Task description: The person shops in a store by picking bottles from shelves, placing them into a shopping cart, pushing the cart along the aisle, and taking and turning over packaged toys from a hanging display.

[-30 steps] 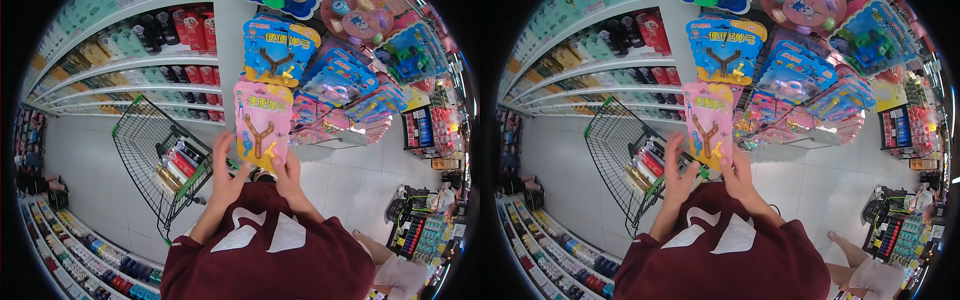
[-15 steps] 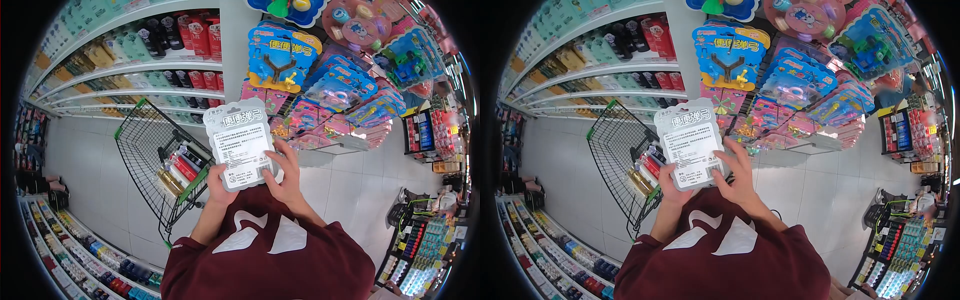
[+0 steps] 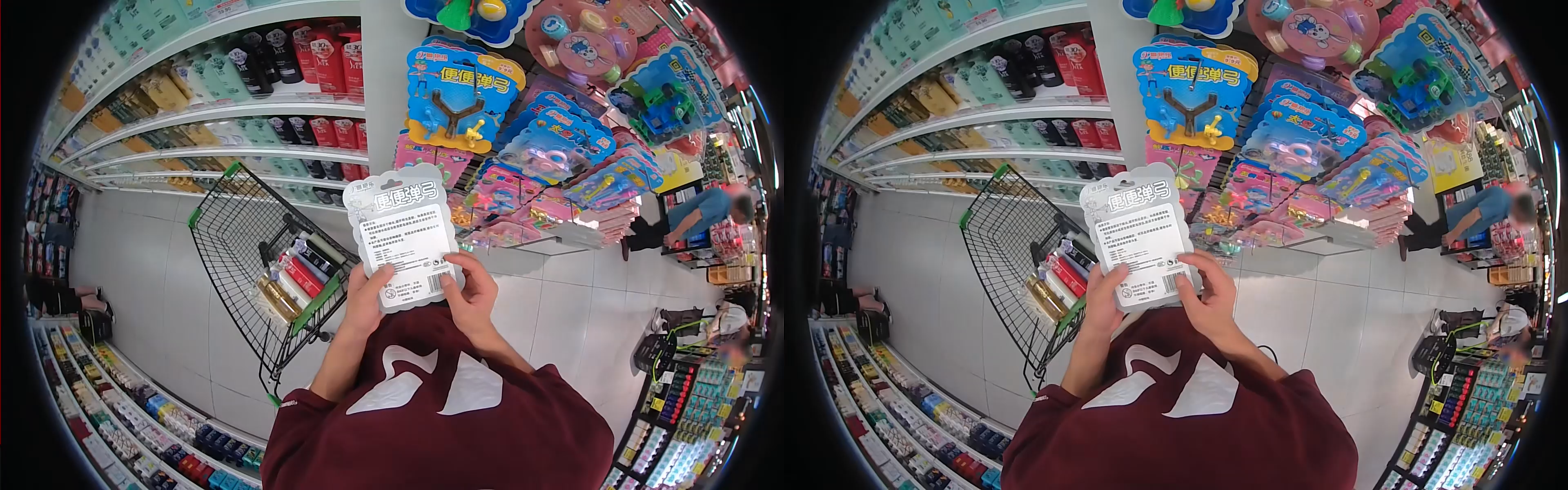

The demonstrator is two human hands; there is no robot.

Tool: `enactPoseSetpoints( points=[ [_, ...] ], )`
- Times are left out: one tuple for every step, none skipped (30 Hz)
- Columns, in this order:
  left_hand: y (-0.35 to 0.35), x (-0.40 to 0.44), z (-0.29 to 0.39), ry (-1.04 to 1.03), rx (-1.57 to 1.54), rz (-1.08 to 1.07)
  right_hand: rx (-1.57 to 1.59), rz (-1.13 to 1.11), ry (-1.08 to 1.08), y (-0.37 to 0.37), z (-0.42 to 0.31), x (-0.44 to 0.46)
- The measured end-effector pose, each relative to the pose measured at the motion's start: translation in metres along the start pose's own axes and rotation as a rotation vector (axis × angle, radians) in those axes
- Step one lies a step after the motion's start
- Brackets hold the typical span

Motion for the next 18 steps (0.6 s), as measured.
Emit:
enactPoseSetpoints(
  points=[
    [-0.0025,-0.0008,0.0009,-0.027,0.046,0.006,0.000,-0.001,-0.001,0.0006,0.0009,-0.0006],
    [-0.0039,-0.0016,0.0019,-0.054,0.092,0.012,0.007,0.005,-0.017,0.0014,0.0032,-0.0013],
    [-0.0035,-0.0022,0.0016,-0.055,0.092,0.013,0.014,0.010,-0.034,0.0018,0.0056,-0.0015],
    [-0.0035,-0.0039,0.0021,-0.086,0.176,0.010,0.013,0.008,-0.034,0.0017,0.0065,-0.0019],
    [-0.0036,-0.0052,0.0025,-0.115,0.259,0.007,0.015,0.014,-0.033,0.0020,0.0070,-0.0024],
    [-0.0046,-0.0059,0.0027,-0.115,0.258,0.008,0.016,0.020,-0.032,0.0023,0.0074,-0.0026],
    [-0.0069,-0.0066,0.0040,-0.123,0.278,-0.002,0.016,0.017,-0.032,0.0024,0.0076,-0.0024],
    [-0.0087,-0.0070,0.0052,-0.131,0.298,-0.012,0.008,0.022,-0.015,0.0027,0.0070,-0.0020],
    [-0.0089,-0.0069,0.0060,-0.133,0.297,-0.010,0.001,0.028,0.002,0.0026,0.0065,-0.0015],
    [-0.0093,-0.0066,0.0064,-0.124,0.291,-0.019,0.002,0.026,0.002,0.0019,0.0060,-0.0009],
    [-0.0095,-0.0066,0.0064,-0.113,0.285,-0.029,-0.009,0.033,0.000,0.0017,0.0049,-0.0006],
    [-0.0090,-0.0068,0.0066,-0.113,0.285,-0.028,-0.020,0.041,-0.002,0.0017,0.0042,-0.0004],
    [-0.0084,-0.0064,0.0069,-0.116,0.298,-0.031,-0.020,0.041,-0.002,0.0013,0.0051,-0.0001],
    [-0.0076,-0.0063,0.0070,-0.119,0.312,-0.033,-0.018,0.046,0.009,0.0012,0.0064,-0.0003],
    [-0.0068,-0.0070,0.0067,-0.118,0.312,-0.031,-0.016,0.051,0.017,0.0008,0.0070,-0.0010],
    [-0.0065,-0.0071,0.0065,-0.122,0.298,-0.031,-0.015,0.050,0.016,0.0004,0.0065,-0.0010],
    [-0.0062,-0.0072,0.0061,-0.126,0.284,-0.032,-0.027,0.046,0.024,0.0000,0.0049,-0.0012],
    [-0.0051,-0.0075,0.0053,-0.125,0.285,-0.032,-0.039,0.042,0.032,-0.0004,0.0039,-0.0017]
  ],
)
Point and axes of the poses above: each hand's wrist, its own x-axis towards the middle knuckle, its own y-axis out of the back of the hand, z = x × y, the point moved 4 cm from there along x, towards the middle knuckle, and after that the axes turned 4 degrees about -x, right-handed, at the moved point
